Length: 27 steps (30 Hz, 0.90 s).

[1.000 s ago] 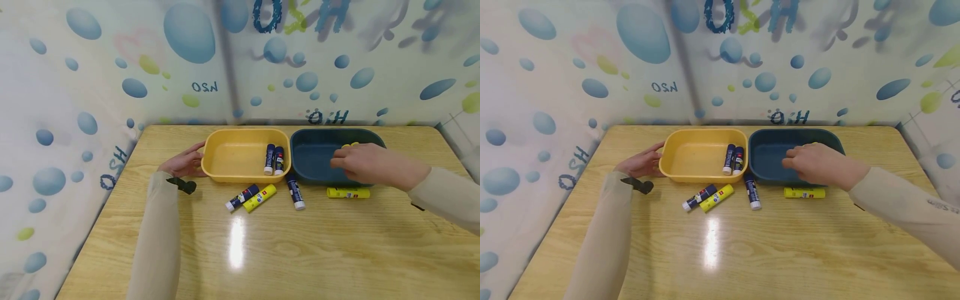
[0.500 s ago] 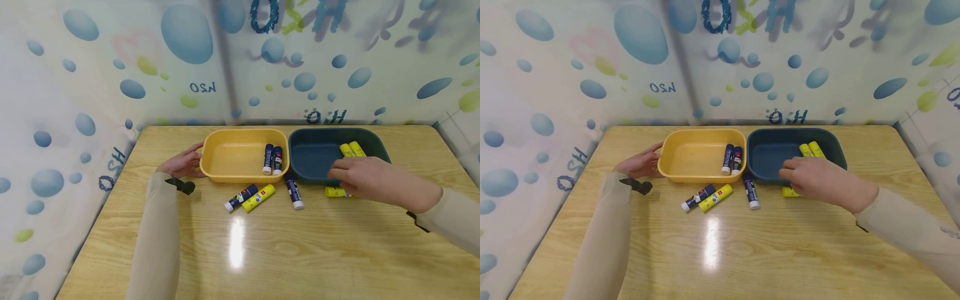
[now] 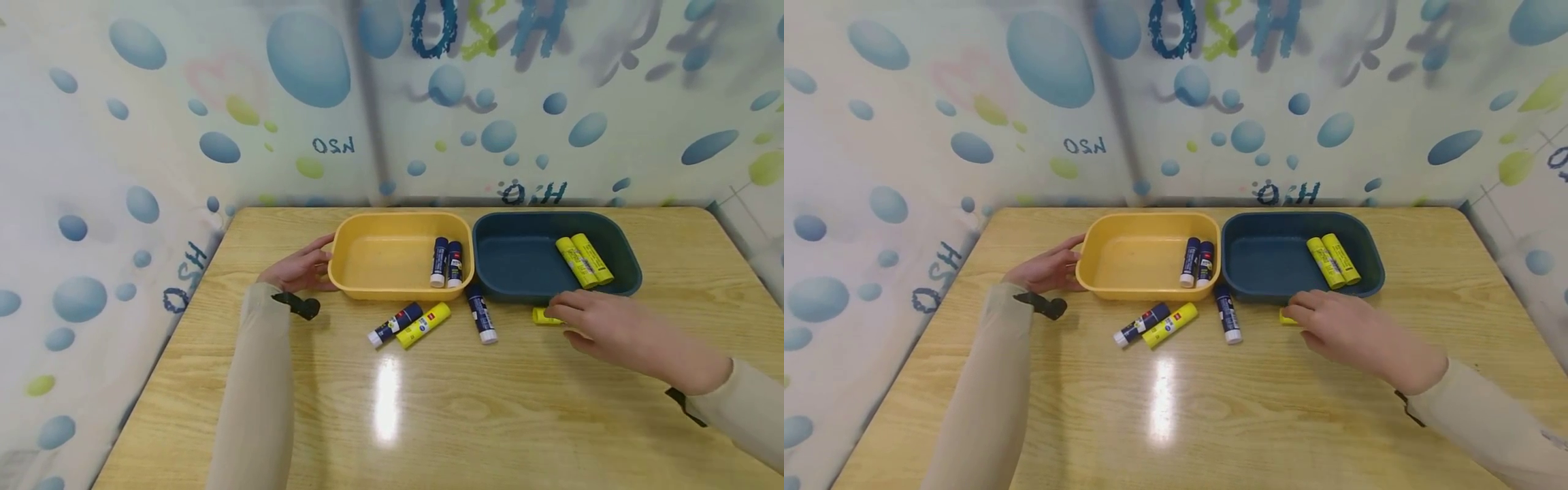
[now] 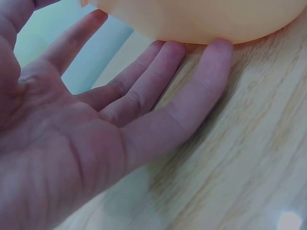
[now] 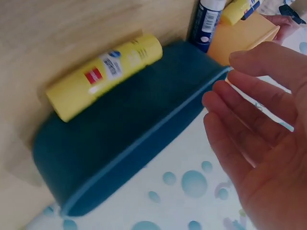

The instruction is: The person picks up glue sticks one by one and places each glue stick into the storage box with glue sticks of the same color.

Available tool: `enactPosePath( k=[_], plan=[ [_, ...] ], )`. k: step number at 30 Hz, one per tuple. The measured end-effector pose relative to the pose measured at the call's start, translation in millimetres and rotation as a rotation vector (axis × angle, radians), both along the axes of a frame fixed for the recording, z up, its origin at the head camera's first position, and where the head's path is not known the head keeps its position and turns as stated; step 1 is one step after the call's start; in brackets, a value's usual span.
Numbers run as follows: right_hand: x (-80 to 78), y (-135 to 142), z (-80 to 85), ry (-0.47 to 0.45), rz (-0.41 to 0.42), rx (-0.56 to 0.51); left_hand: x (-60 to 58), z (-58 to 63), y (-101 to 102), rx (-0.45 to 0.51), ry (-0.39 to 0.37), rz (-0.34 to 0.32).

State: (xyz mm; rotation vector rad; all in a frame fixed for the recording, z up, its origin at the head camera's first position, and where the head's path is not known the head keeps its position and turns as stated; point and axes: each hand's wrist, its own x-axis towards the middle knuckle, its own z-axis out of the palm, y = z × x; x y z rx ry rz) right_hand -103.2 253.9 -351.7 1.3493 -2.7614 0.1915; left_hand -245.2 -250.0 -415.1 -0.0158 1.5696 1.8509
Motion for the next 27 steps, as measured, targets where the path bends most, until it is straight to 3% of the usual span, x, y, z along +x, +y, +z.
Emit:
enactPosePath(
  k=[16, 27],
  plan=[
    [9.2, 13, -30.0, -0.092, -0.168, 0.023, 0.4, 0.5, -1, 0.002, 0.003, -0.010],
    [7.9, 20, -42.6, -0.036, -0.168, 0.010, 0.1, 1.0, 1, 0.003, -0.001, -0.004]
  ],
)
